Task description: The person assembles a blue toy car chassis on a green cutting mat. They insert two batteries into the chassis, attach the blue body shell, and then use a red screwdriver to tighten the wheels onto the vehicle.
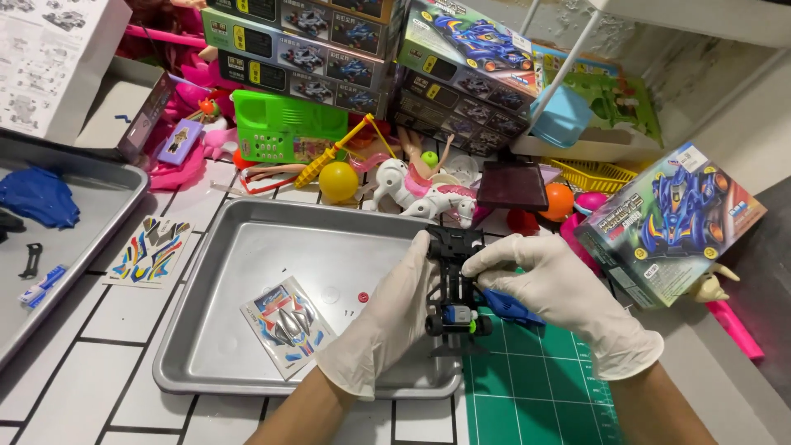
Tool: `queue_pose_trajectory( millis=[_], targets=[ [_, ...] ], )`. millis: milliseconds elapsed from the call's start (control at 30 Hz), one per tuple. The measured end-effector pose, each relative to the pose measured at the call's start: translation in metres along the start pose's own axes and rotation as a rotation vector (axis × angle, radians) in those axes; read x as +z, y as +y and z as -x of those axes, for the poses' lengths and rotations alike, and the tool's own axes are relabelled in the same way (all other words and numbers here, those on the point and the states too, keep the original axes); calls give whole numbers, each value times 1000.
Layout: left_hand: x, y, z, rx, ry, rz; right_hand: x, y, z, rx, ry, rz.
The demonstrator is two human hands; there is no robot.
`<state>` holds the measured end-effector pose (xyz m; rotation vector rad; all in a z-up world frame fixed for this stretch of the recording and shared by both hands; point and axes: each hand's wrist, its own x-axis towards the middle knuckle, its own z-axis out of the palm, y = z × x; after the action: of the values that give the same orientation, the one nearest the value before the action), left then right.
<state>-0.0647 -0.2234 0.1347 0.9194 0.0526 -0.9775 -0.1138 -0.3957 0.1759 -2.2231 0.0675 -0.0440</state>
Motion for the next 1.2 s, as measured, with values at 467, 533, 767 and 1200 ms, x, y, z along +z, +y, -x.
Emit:
queue_pose_trajectory(
  millis=[467, 533, 767, 1200],
  targets=[
    [3, 3, 11, 36, 33, 2, 8, 6, -1, -45, 4, 114],
    [16, 11, 36, 66, 37, -56, 6, -16, 6, -24, 6, 107],
    [28, 19, 49, 65, 60, -156, 5, -21, 8, 34, 18, 78],
    [-3, -27, -7, 369, 166, -232, 7, -2, 4, -87, 120, 89]
  ],
)
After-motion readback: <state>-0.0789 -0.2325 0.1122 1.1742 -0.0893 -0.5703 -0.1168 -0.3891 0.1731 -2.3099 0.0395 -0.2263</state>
